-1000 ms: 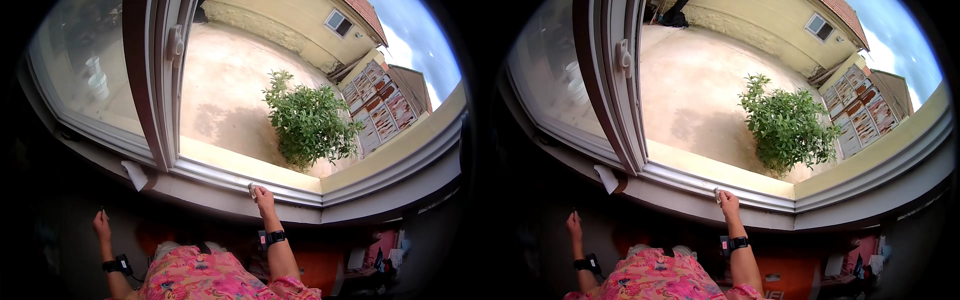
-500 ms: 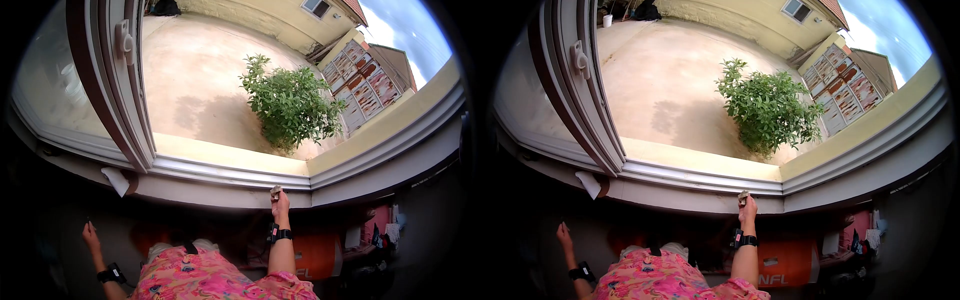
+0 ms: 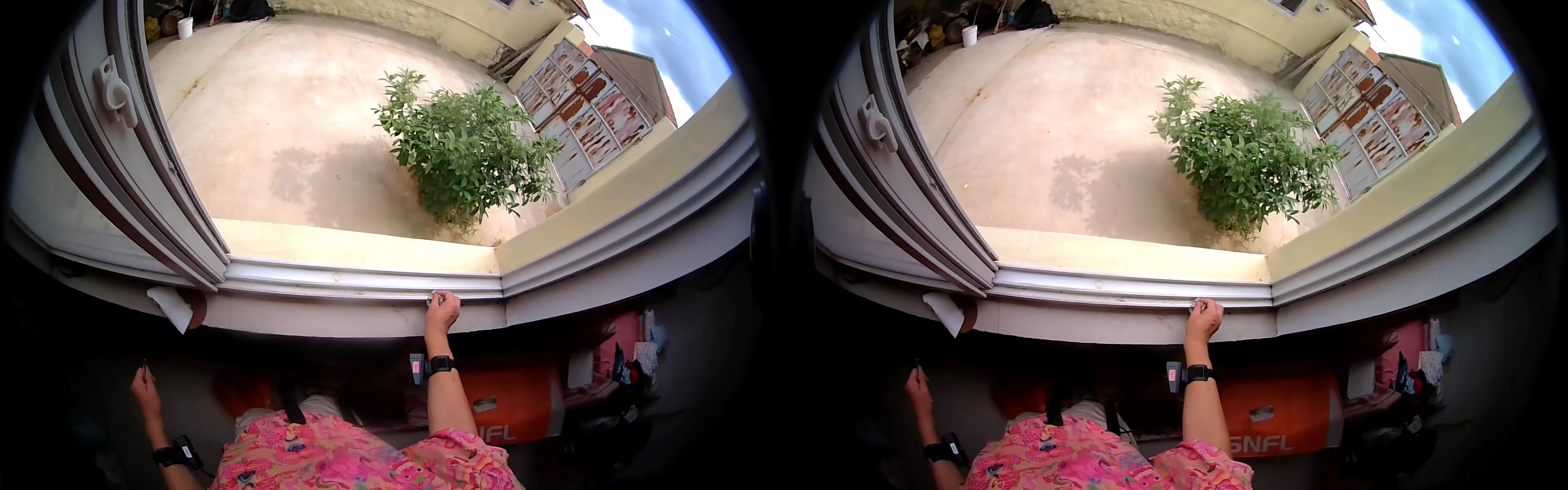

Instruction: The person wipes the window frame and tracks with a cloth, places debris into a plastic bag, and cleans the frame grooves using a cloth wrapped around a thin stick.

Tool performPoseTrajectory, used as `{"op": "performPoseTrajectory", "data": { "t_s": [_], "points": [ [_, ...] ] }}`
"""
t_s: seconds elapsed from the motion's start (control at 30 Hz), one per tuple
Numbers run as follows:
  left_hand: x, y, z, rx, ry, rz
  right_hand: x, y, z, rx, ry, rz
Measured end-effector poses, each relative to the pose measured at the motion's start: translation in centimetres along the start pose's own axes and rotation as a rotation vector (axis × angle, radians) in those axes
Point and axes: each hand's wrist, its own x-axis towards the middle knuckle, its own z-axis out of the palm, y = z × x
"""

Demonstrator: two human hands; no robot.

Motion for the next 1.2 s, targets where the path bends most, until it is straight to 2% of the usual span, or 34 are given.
{"op": "performPoseTrajectory", "data": {
  "t_s": [0.17, 0.27, 0.37, 0.47, 0.63, 0.73, 0.83, 0.9, 0.93, 1.07, 1.17, 1.2],
  "points": [
    [0.1, 3.0, 0.0, 0.016, -0.046, -0.046, -7.2, -7.5, 3.4, 0.221, -0.258, -0.208],
    [0.6, 2.9, 0.0, 0.003, -0.022, -0.023, -5.9, -7.1, 2.2, 0.188, -0.304, -0.258],
    [0.8, 1.8, 0.2, -0.004, 0.011, 0.009, -2.9, -2.8, 1.0, 0.054, -0.097, -0.136],
    [0.6, -0.5, 0.2, 0.004, 0.03, 0.013, -3.5, -3.2, 1.5, 0.017, -0.039, -0.079],
    [0.4, 0.4, -0.3, -0.048, -0.024, -0.08, -7.9, -8.3, 3.4, 0.118, -0.246, -0.302],
    [0.5, 1.4, 0.2, 0.026, 0.03, -0.041, -5.1, -5.7, 2.1, 0.04, -0.232, -0.258],
    [0.2, 1.4, -0.1, 0.01, 0.019, -0.093, -3.9, -4.9, 1.3, -0.022, -0.194, -0.043],
    [0.2, 0.0, 0.1, 0.034, 0.002, -0.085, -5.5, -6.1, 3.1, -0.033, -0.195, -0.154],
    [0.1, 0.0, 0.2, 0.036, 0.001, -0.088, -6.8, -8.4, 3.3, 0.0, -0.268, -0.124],
    [0.2, 0.3, 0.5, -0.002, 0.019, -0.052, -9.9, -12.4, 4.7, 0.105, -0.357, -0.286],
    [0.5, 1.1, 0.7, 0.007, -0.003, -0.047, -7.6, -10.6, 2.6, 0.055, -0.36, -0.308],
    [0.4, 1.2, 0.6, 0.002, -0.005, -0.034, -6.6, -8.2, 2.6, 0.016, -0.322, -0.217]
  ]
}}
